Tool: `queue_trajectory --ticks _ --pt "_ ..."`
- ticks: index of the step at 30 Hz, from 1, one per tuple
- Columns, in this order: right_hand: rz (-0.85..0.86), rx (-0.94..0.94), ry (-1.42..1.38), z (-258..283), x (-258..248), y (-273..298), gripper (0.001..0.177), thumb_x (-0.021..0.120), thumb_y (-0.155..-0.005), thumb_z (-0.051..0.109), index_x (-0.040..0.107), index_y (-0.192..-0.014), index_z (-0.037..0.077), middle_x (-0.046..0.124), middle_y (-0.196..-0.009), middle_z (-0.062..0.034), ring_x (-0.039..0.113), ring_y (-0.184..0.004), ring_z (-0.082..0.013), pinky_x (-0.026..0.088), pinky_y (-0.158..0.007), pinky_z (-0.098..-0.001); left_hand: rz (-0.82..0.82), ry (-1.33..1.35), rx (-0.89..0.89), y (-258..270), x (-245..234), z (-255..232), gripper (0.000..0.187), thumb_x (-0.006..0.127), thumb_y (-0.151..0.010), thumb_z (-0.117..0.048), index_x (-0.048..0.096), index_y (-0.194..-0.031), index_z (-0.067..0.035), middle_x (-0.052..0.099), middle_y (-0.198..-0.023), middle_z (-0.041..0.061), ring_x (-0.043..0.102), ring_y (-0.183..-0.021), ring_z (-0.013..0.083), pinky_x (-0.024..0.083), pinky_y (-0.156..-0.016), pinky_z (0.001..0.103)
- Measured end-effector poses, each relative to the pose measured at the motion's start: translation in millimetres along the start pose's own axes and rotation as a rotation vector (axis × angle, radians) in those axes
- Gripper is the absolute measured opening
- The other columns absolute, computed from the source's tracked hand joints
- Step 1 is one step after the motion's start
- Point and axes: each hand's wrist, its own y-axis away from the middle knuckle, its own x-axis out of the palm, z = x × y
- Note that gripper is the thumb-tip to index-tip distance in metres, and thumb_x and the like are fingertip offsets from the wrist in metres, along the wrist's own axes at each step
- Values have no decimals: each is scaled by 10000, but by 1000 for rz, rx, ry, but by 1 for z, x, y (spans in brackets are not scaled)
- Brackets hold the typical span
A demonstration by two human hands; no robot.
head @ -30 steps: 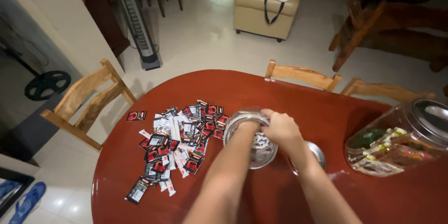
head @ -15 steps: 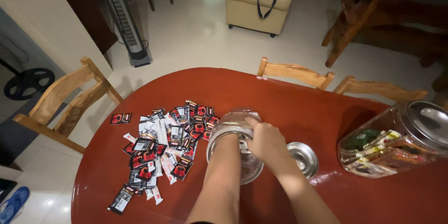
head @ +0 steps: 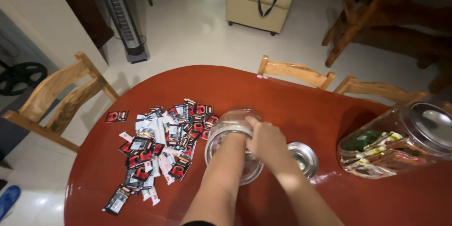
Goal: The person opens a glass jar and places small white sachets into it from a pile on the table. They continue to fill the jar with sachets and then close the lid.
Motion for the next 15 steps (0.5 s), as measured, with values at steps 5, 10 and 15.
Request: queue_trajectory --ticks 5,10,15 --pt "-46 -85 -35 -5 5 8 540 713 -757 184 671 -1293 131 730 -1008 -259 706 -953 -451 566 -882 -535 20 10 1 9 17 0 300 598 -994 -306 745 -1135 -85 728 -1152 178 722 -1090 335 570 -952 446" --pt "-28 -13 -6 2 -3 -3 529 728 -787 226 676 -1312 180 722 -984 -269 702 -951 -448 569 -877 -524 11 9 6 8 9 6 300 601 -997 -313 746 -1128 -85 731 -1141 176 726 -1080 335 574 -946 446" --pt "-2 52 -13 3 -10 -5 541 735 -774 242 677 -1311 213 729 -1028 -226 707 -998 -416 560 -913 -511 15 13 40 7 11 -7 301 604 -1000 -320 748 -1121 -85 734 -1130 175 731 -1069 335 577 -940 445"
